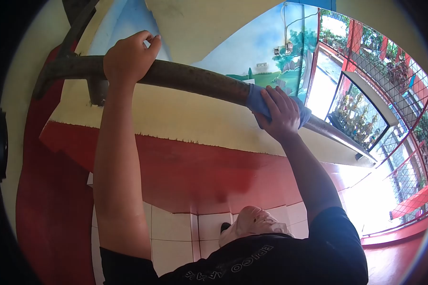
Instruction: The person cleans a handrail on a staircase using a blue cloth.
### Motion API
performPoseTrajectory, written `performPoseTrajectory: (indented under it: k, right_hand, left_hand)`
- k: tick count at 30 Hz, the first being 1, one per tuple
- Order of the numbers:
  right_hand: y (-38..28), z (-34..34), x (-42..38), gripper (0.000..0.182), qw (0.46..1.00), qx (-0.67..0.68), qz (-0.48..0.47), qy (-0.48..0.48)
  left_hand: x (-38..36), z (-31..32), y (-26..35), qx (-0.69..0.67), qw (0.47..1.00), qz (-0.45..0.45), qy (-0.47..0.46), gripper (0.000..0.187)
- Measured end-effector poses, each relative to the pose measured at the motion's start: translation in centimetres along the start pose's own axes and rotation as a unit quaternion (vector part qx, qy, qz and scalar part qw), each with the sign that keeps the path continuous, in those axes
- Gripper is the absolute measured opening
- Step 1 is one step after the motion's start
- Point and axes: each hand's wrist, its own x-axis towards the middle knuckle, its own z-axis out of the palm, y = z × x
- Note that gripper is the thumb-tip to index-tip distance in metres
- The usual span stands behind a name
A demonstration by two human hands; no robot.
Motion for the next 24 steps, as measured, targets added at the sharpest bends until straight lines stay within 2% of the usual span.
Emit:
performPoseTrajectory:
  k: [6, 9, 12, 13, 15, 17, 19, 23, 24]
  right_hand:
    - [0.0, 0.2, 0.3, 0.064, 1.000, 0.010, -0.003, 0.017]
    - [-0.3, -0.7, 0.8, 0.057, 1.000, 0.014, 0.001, -0.008]
    - [0.4, -0.4, 0.8, 0.045, 0.995, 0.094, 0.044, 0.010]
    - [-0.1, -0.7, 1.1, 0.042, 0.977, 0.157, 0.139, 0.028]
    - [-2.3, -0.6, 2.9, 0.038, 0.905, 0.278, 0.317, 0.062]
    - [-5.8, -0.7, 5.5, 0.038, 0.927, 0.282, 0.234, 0.081]
    - [-9.5, -0.1, 8.7, 0.042, 0.952, 0.269, 0.113, 0.092]
    - [-12.7, -0.3, 12.0, 0.053, 0.993, 0.091, -0.058, -0.038]
    - [-11.9, 0.3, 11.3, 0.062, 0.995, 0.044, -0.079, -0.042]
  left_hand:
    - [0.1, -0.5, 0.1, -0.001, 0.999, -0.020, -0.025, 0.035]
    - [0.2, -0.3, 0.0, -0.013, 1.000, -0.013, -0.022, 0.035]
    - [0.0, -0.3, 0.0, -0.023, 0.999, -0.016, -0.027, 0.036]
    - [0.0, -0.5, 0.1, -0.024, 0.999, -0.021, -0.030, 0.036]
    - [0.2, -0.3, 0.1, -0.027, 1.000, -0.012, -0.012, 0.037]
    - [0.0, 0.0, 0.0, -0.024, 1.000, -0.004, 0.006, 0.036]
    - [0.0, 0.5, -0.6, -0.019, 1.000, -0.001, 0.025, 0.033]
    - [0.2, 1.3, -1.4, -0.029, 0.997, 0.026, 0.073, 0.033]
    - [0.1, 1.2, -1.4, -0.029, 0.996, 0.030, 0.076, 0.033]
